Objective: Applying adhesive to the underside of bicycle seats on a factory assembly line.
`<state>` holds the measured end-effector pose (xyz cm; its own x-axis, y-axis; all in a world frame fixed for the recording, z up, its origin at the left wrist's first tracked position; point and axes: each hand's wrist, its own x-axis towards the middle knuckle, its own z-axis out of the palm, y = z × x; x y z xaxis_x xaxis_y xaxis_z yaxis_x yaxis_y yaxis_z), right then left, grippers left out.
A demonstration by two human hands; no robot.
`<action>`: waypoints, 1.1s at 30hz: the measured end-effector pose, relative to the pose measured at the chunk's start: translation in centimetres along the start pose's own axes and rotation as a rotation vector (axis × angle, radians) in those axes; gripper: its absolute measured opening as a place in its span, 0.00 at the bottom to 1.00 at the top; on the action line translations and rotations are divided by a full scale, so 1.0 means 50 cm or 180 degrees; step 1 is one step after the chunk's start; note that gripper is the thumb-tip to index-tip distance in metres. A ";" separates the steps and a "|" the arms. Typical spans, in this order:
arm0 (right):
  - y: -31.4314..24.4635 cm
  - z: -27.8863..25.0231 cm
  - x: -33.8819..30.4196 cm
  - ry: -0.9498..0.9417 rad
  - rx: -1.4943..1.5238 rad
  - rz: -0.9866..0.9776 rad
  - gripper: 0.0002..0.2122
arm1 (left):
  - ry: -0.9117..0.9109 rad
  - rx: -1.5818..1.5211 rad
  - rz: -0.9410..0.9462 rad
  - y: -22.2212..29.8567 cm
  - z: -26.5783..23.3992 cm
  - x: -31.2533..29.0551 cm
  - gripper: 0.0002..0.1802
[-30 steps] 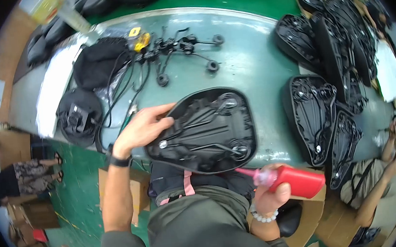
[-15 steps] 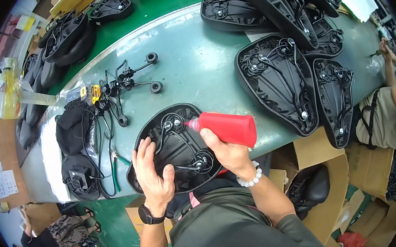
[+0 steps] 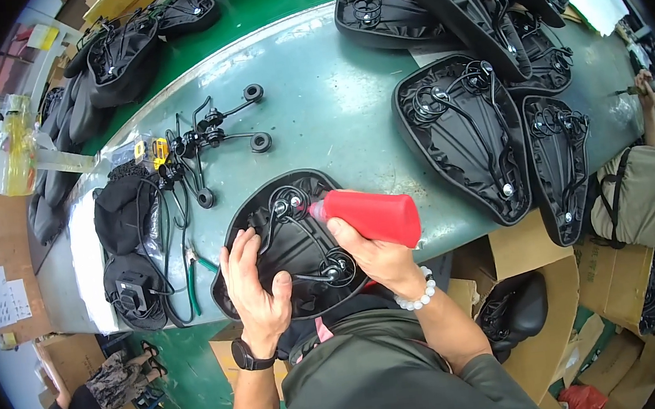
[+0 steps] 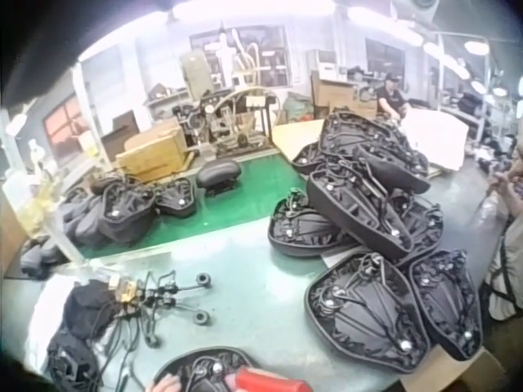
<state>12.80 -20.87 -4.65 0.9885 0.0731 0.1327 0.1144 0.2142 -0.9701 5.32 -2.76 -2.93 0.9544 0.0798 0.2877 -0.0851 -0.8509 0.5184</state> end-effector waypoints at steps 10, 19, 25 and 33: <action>-0.042 -0.089 -0.057 -0.0036 -0.0175 0.0051 0.05 | 0.0058 -0.0072 0.0034 -0.004 0.006 0.003 0.33; -0.044 -0.098 -0.062 -0.0262 -0.0551 0.0046 0.06 | 0.0090 -0.0088 0.0009 -0.003 0.010 -0.006 0.33; -0.059 -0.104 -0.054 -0.0313 -0.0744 0.0050 0.05 | 0.0104 -0.0081 0.0051 0.001 0.012 -0.004 0.32; -0.047 -0.091 -0.062 0.0162 -0.0212 0.0342 0.05 | 0.0448 -0.0318 0.0161 -0.022 -0.028 -0.008 0.33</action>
<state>9.92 -26.05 -3.70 0.9989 0.0423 0.0185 0.0123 0.1426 -0.9897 4.65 -1.16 -2.49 0.8993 0.1160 0.4217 -0.1667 -0.8004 0.5757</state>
